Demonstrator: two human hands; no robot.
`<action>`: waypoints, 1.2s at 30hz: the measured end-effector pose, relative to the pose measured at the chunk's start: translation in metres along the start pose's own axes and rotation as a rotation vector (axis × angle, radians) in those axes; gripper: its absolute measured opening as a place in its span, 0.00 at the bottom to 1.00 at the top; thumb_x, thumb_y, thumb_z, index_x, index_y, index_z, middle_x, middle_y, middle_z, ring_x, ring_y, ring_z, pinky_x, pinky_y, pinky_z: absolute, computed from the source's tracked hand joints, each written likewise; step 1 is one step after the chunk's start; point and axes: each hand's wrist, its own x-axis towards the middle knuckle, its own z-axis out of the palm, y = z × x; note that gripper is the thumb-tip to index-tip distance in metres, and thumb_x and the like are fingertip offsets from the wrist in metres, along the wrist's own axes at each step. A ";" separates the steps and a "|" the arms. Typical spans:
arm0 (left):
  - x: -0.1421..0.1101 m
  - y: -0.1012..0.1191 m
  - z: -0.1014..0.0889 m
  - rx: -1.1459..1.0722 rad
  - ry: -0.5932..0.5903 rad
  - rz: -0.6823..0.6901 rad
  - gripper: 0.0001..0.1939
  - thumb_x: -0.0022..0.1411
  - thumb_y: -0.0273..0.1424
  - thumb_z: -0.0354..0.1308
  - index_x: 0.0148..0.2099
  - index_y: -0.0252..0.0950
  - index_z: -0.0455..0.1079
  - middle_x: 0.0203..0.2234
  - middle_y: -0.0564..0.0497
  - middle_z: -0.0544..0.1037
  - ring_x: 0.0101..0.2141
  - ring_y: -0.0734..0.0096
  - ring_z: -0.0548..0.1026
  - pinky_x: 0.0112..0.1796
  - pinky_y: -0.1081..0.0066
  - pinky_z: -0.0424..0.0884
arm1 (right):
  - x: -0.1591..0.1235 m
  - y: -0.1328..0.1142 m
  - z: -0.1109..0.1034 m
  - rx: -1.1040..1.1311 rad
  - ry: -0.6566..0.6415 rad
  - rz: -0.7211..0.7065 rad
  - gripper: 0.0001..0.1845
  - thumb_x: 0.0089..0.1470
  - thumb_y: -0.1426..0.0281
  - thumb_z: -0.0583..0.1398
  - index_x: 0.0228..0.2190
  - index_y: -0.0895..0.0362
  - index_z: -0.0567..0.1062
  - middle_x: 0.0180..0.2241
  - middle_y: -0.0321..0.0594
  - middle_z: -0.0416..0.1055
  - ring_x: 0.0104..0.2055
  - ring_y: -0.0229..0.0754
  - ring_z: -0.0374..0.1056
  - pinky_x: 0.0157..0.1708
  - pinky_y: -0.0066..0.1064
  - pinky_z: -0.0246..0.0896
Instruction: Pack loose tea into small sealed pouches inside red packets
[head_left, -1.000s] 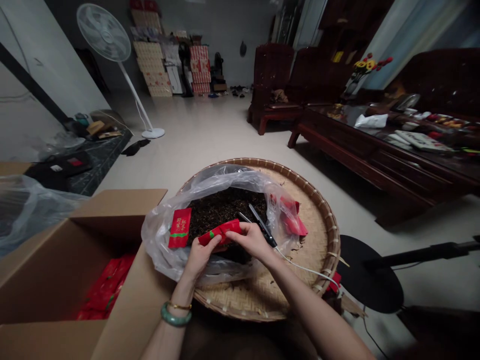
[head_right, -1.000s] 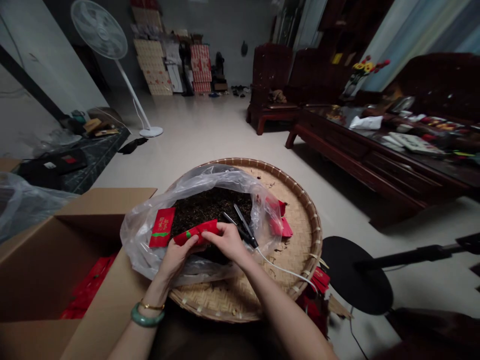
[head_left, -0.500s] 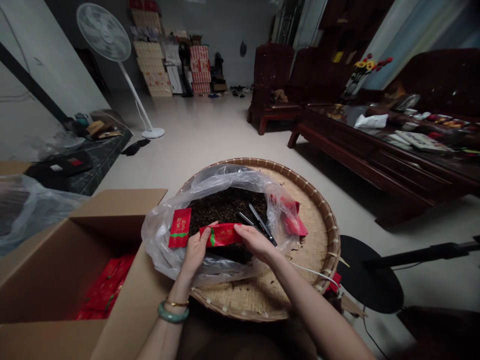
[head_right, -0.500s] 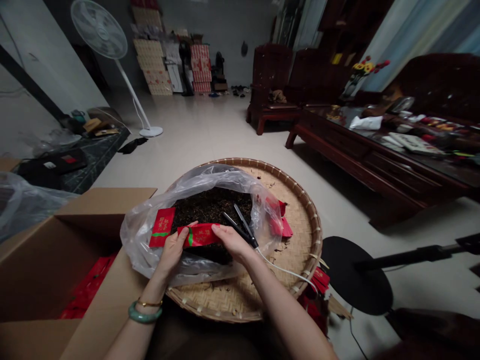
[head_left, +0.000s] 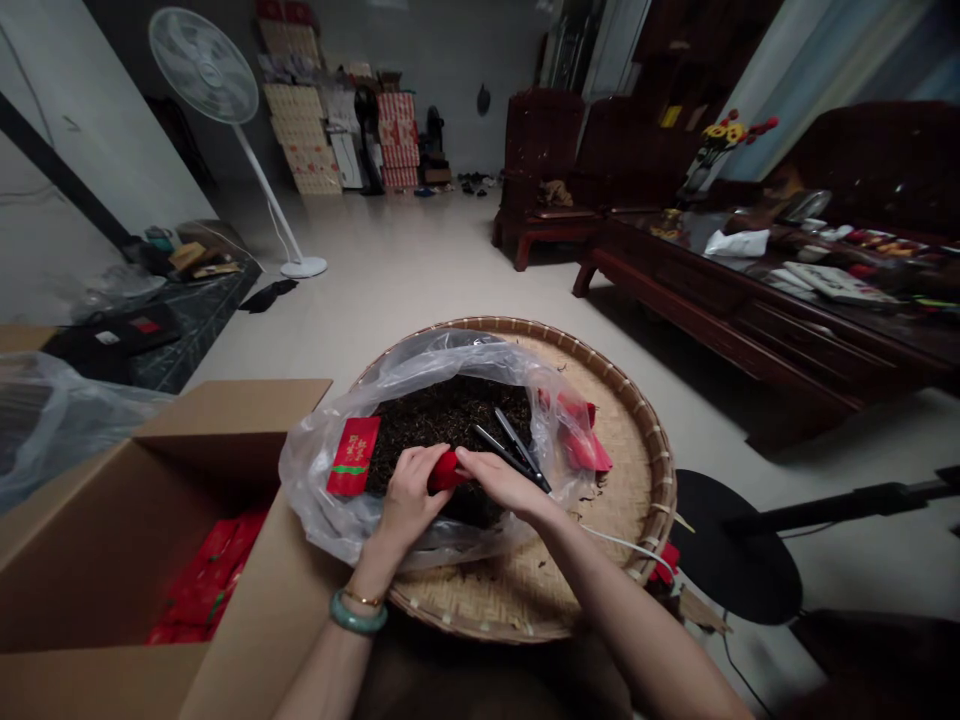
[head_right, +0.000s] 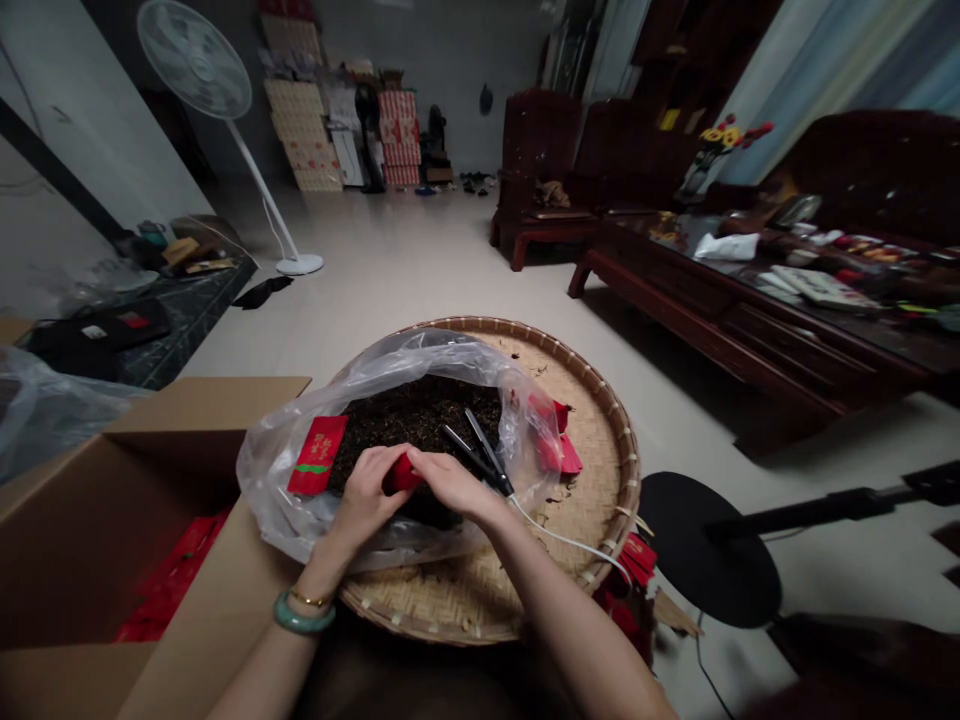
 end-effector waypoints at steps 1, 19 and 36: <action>-0.001 -0.001 0.001 -0.024 0.021 -0.028 0.25 0.51 0.26 0.59 0.53 0.38 0.65 0.44 0.46 0.75 0.44 0.58 0.70 0.45 0.56 0.68 | -0.002 -0.004 -0.002 0.038 -0.004 0.003 0.31 0.50 0.45 0.52 0.31 0.60 0.77 0.33 0.41 0.75 0.38 0.43 0.69 0.48 0.39 0.59; -0.005 -0.013 0.003 -0.492 0.163 -0.387 0.21 0.47 0.32 0.63 0.45 0.35 0.68 0.40 0.46 0.75 0.40 0.64 0.75 0.40 0.66 0.73 | 0.004 0.033 -0.003 -1.475 -0.196 -0.406 0.20 0.50 0.78 0.58 0.46 0.53 0.69 0.46 0.46 0.68 0.47 0.48 0.62 0.39 0.38 0.63; -0.013 -0.022 0.014 -0.484 0.274 -0.333 0.20 0.48 0.32 0.63 0.45 0.35 0.68 0.40 0.47 0.76 0.41 0.63 0.75 0.41 0.66 0.73 | 0.012 0.026 -0.007 -1.632 -0.366 -0.353 0.12 0.53 0.73 0.55 0.41 0.55 0.70 0.38 0.44 0.67 0.41 0.47 0.61 0.34 0.34 0.60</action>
